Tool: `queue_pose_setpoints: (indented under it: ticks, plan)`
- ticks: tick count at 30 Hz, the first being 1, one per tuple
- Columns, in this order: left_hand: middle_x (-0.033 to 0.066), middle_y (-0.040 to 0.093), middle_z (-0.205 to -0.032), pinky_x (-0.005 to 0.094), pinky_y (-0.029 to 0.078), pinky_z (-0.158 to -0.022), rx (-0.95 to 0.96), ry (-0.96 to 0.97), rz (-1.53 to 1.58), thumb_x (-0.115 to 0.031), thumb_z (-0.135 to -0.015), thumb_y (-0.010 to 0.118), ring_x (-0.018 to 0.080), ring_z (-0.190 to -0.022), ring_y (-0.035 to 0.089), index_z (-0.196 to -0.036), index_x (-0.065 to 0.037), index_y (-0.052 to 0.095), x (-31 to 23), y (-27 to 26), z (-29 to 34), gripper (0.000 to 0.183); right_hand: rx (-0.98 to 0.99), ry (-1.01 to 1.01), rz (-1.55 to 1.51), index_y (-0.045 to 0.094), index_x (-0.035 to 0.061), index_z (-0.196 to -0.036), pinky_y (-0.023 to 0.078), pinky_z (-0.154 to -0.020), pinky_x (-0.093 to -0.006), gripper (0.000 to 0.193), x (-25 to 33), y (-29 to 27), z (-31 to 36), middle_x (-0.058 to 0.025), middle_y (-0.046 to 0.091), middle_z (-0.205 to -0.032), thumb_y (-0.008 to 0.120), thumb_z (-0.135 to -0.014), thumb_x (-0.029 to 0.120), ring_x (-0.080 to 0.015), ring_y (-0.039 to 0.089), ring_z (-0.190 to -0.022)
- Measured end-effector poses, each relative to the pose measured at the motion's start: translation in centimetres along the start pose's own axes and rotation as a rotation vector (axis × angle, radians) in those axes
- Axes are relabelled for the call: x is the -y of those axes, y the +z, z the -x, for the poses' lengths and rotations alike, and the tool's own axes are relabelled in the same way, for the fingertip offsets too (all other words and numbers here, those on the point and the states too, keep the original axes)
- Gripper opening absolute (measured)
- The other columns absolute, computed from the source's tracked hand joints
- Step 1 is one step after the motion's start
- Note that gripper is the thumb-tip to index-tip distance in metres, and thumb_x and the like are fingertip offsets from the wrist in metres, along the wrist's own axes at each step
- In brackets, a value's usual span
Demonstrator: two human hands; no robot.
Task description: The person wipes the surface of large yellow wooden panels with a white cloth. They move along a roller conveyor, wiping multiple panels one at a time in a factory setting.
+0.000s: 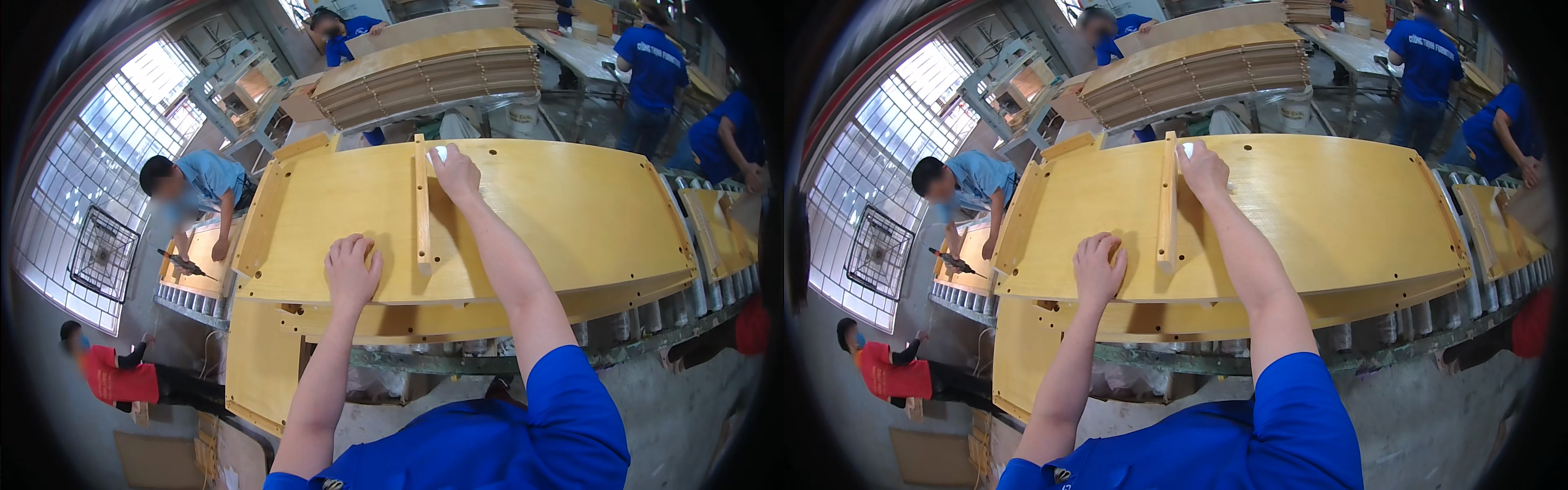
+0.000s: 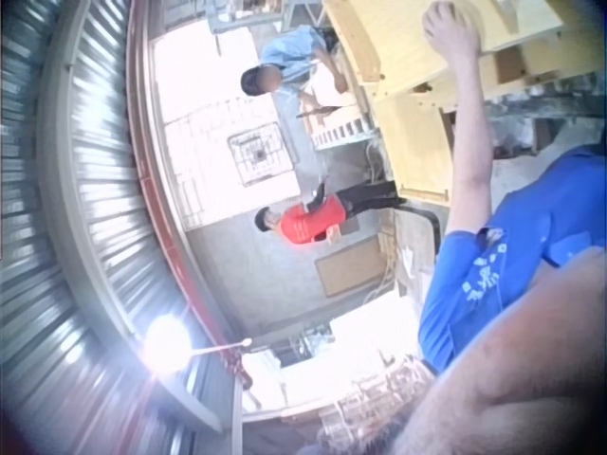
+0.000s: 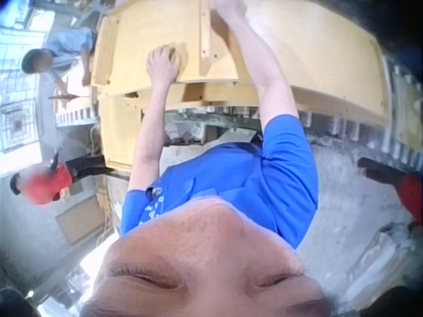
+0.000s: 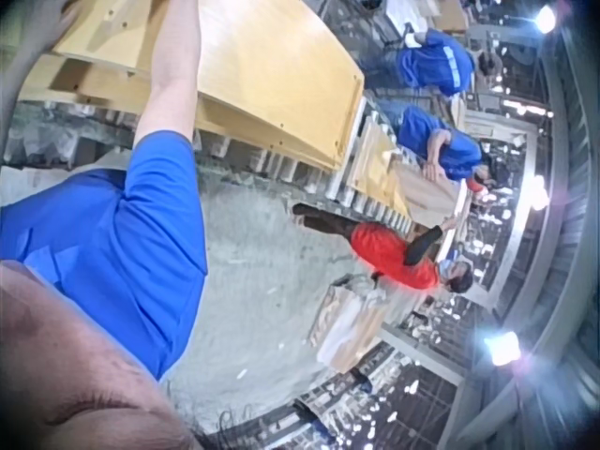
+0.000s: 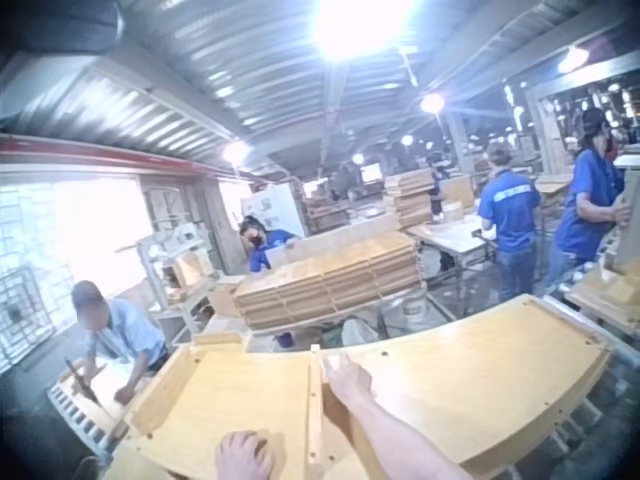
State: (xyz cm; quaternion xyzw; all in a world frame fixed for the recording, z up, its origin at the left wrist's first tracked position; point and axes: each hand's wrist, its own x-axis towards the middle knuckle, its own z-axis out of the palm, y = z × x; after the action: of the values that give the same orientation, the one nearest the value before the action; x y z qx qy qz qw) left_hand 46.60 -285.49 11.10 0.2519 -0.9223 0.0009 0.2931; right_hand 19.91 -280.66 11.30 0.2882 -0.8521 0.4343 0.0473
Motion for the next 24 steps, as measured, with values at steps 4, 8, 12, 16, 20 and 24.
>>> queue_pose_setpoints:
  ticks: [4,8,12,16,20,24]
  plan:
    - [0.0051,0.058,-0.108,0.0418,0.036,-0.093,-0.008,-0.008,-0.003,-0.022,-0.079,0.061,0.0256,-0.107,0.049,-0.094,-0.011,0.061,0.1,0.0,0.2,0.019,0.015,-0.013,0.007,0.056,0.0041,-0.093,0.050,-0.068,-0.0457,0.044,0.4,-0.7,1.8,-0.0195,0.066,-0.080,0.045,-0.090,0.047,-0.0357,0.065,-0.077]
    - [0.0046,0.058,-0.109,0.0414,0.036,-0.092,-0.003,0.004,-0.015,-0.023,-0.080,0.061,0.0250,-0.108,0.049,-0.095,-0.011,0.062,0.3,0.0,0.2,0.019,0.005,-0.044,0.028,0.057,0.0042,-0.092,0.050,-0.066,-0.0452,0.042,0.5,-1.7,3.8,-0.0190,0.066,-0.078,0.046,-0.090,0.045,-0.0350,0.065,-0.074]
    - [0.0041,0.058,-0.108,0.0416,0.036,-0.093,0.001,0.001,-0.007,-0.023,-0.080,0.061,0.0249,-0.108,0.048,-0.095,-0.011,0.062,0.3,0.1,0.3,0.019,0.012,-0.066,0.050,0.057,0.0044,-0.091,0.050,-0.064,-0.0451,0.040,0.6,-2.7,6.3,-0.0183,0.066,-0.075,0.047,-0.090,0.043,-0.0349,0.065,-0.071]
    - [0.0035,0.059,-0.107,0.0416,0.035,-0.093,-0.012,0.005,-0.013,-0.023,-0.080,0.060,0.0247,-0.108,0.048,-0.094,-0.011,0.062,0.5,0.1,0.5,0.018,0.029,-0.088,0.061,0.057,0.0044,-0.090,0.050,-0.063,-0.0452,0.040,0.9,-3.7,8.9,-0.0183,0.065,-0.071,0.047,-0.090,0.043,-0.0352,0.065,-0.069]
    - [0.0034,0.059,-0.106,0.0414,0.035,-0.093,-0.015,0.006,-0.011,-0.022,-0.080,0.060,0.0244,-0.108,0.048,-0.093,-0.010,0.063,0.3,0.1,0.5,0.018,0.040,-0.118,0.069,0.056,0.0046,-0.088,0.050,-0.062,-0.0452,0.039,0.8,-4.8,11.4,-0.0187,0.064,-0.070,0.047,-0.091,0.042,-0.0353,0.065,-0.068]
    - [0.0027,0.059,-0.107,0.0411,0.033,-0.095,-0.005,-0.003,-0.014,-0.023,-0.080,0.060,0.0242,-0.109,0.047,-0.093,-0.011,0.063,0.4,0.0,0.6,0.018,0.053,-0.156,0.072,0.055,0.0047,-0.085,0.050,-0.059,-0.0454,0.039,0.9,-5.8,13.9,-0.0180,0.064,-0.067,0.047,-0.091,0.042,-0.0357,0.064,-0.065]
